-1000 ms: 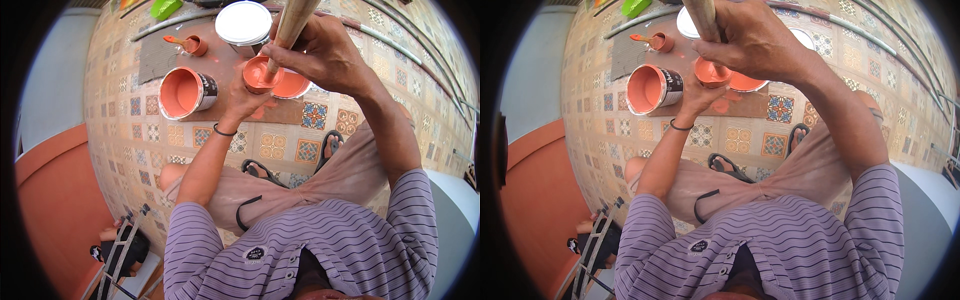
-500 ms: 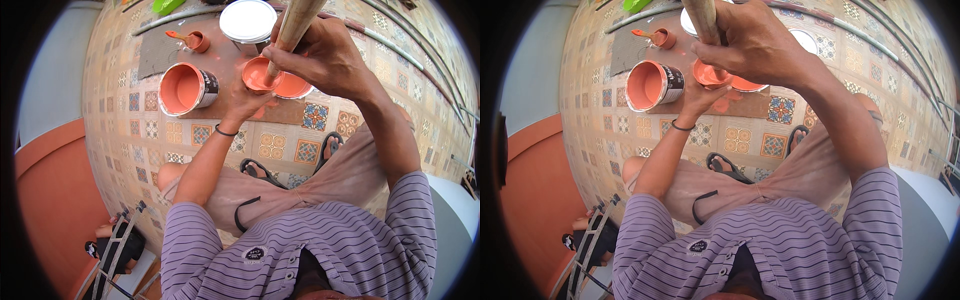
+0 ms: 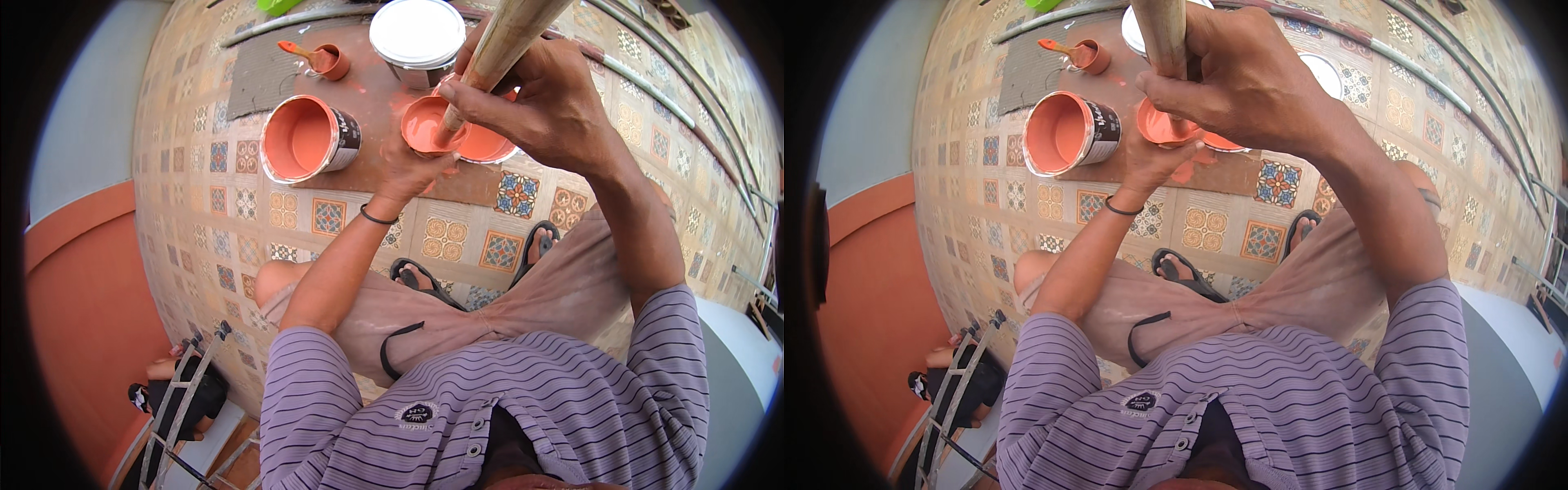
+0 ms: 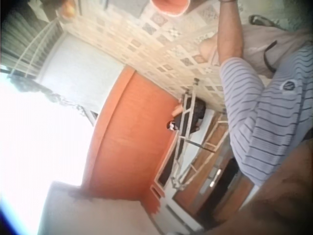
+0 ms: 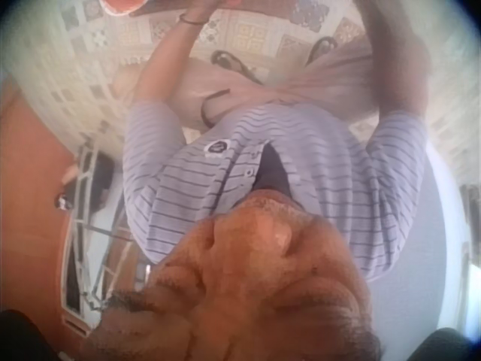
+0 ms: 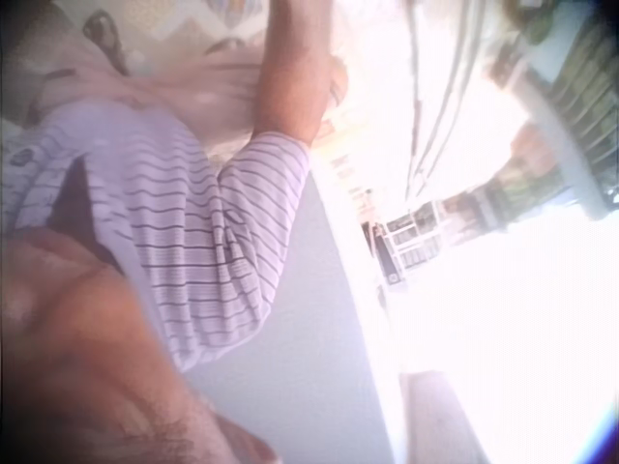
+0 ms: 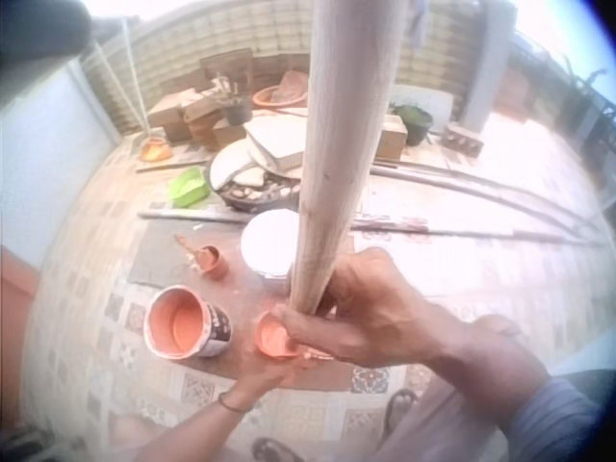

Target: The person sits on a tiled floor and uses a wooden stick to stir reddish-orange paint in a bucket. They then pour the paint into a smaller container and continue to stir it with the stick.

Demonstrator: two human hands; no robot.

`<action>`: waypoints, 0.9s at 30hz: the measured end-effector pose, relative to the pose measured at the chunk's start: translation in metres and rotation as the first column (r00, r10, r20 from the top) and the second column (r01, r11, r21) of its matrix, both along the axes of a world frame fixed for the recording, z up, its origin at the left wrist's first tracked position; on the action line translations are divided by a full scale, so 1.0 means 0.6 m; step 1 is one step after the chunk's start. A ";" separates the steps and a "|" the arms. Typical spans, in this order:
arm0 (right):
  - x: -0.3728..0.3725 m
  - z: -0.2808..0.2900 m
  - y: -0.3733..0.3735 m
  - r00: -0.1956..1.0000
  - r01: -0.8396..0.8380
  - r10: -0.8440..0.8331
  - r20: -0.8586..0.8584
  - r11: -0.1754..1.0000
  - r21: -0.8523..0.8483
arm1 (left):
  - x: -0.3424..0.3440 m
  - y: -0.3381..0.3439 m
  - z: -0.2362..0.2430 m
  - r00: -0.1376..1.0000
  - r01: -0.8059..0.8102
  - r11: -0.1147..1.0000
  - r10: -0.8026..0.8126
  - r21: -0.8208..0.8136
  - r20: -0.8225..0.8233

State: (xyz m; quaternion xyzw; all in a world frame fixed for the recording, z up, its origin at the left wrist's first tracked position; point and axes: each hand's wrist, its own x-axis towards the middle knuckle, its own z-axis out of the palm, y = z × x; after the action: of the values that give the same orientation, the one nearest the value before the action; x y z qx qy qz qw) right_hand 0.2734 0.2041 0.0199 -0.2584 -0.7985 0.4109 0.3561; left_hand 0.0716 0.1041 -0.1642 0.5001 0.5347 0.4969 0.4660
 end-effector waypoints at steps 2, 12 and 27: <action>-0.009 -0.005 0.005 0.994 -0.032 0.036 -0.105 0.999 0.039 | -0.001 0.001 -0.002 1.000 0.012 1.000 -0.012 -0.020 -0.002; -0.004 0.012 0.006 0.998 0.064 -0.063 0.012 0.990 -0.126 | -0.009 0.005 -0.033 0.997 0.062 0.991 -0.056 0.116 -0.052; -0.008 0.003 0.010 0.997 -0.051 0.041 0.062 0.984 0.171 | -0.007 0.007 -0.079 0.997 -0.013 0.995 0.020 0.097 -0.077</action>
State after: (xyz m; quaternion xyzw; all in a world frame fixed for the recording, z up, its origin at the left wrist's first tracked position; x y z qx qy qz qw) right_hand 0.2685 0.2102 0.0217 -0.2201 -0.8467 0.3408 0.3441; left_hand 0.0676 0.1081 -0.2118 0.5365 0.5318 0.5061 0.4161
